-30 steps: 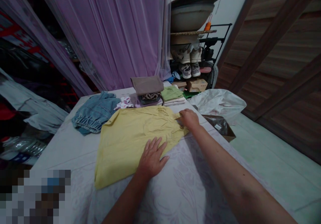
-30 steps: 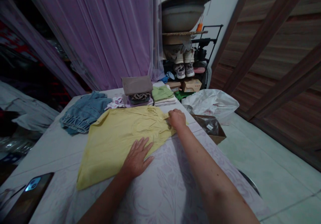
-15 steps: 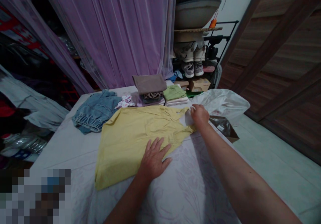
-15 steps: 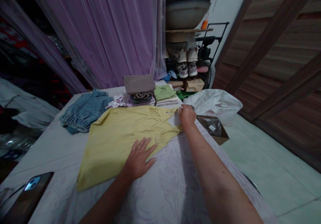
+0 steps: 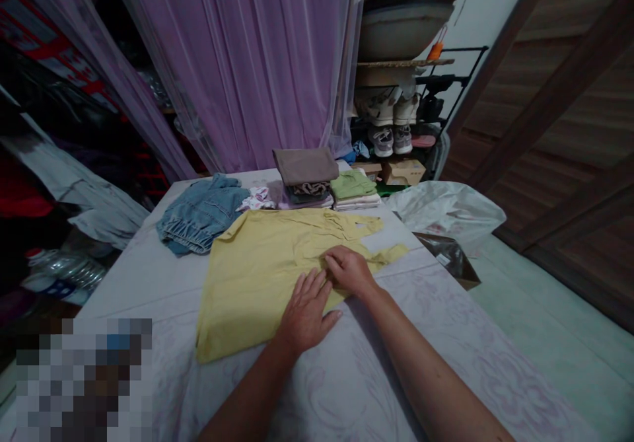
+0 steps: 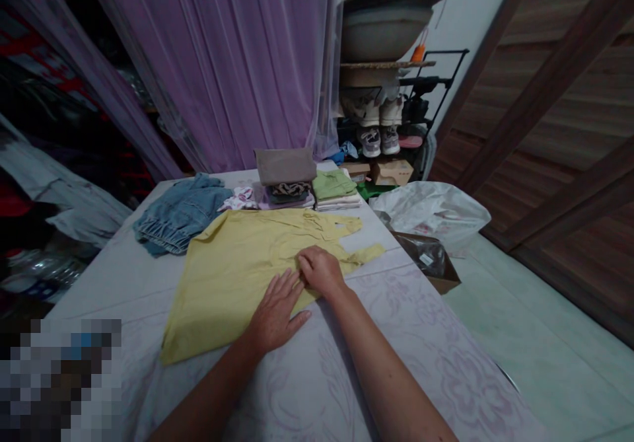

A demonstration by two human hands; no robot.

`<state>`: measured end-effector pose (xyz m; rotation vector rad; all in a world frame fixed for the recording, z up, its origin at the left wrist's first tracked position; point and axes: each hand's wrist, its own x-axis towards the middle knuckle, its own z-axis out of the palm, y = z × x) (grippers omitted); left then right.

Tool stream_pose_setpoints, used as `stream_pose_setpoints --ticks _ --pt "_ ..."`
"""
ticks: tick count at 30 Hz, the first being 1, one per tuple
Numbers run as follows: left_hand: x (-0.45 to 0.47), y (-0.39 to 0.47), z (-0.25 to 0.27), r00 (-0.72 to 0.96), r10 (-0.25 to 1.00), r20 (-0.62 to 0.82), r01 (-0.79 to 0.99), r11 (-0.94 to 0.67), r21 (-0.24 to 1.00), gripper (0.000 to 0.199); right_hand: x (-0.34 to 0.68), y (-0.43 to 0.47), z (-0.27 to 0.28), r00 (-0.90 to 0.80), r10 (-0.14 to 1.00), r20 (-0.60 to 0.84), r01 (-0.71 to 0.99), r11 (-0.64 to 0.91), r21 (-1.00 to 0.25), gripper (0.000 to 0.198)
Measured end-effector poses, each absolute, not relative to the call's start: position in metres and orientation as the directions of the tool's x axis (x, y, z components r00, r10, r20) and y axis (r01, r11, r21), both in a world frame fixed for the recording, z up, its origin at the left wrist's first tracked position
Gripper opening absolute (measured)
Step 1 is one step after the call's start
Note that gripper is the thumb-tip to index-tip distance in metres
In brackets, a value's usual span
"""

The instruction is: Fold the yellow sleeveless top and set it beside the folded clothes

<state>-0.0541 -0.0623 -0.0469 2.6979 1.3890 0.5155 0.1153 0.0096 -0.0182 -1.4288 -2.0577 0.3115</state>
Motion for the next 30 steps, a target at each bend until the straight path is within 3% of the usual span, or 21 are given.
stream_pose_setpoints --ticks 5,10,18,24,30 --pt "-0.089 -0.064 -0.05 0.543 0.796 0.269 0.777 -0.597 0.198 0.058 0.132 0.002 -0.04 -0.206 0.894 0.398 0.752 0.405 -0.52 0.022" --pt "-0.14 -0.072 -0.057 0.439 0.859 0.264 0.86 -0.487 0.154 0.05 0.134 0.0 -0.047 -0.189 0.876 0.443 0.779 0.409 -0.476 0.023" --pt "-0.175 -0.056 -0.029 0.273 0.937 0.217 0.878 -0.335 0.342 0.041 0.095 -0.009 -0.024 -0.274 0.851 0.448 0.797 0.461 -0.389 0.024" --pt "-0.219 -0.025 0.003 -0.195 0.94 0.28 0.946 0.105 0.307 0.038 0.08 -0.001 -0.026 -0.267 0.867 0.421 0.808 0.439 -0.393 0.023" --pt "-0.257 -0.001 0.006 -0.396 0.918 -0.001 0.872 0.377 0.313 0.035 0.105 0.025 -0.03 -0.178 0.872 0.455 0.786 0.404 -0.467 0.026"
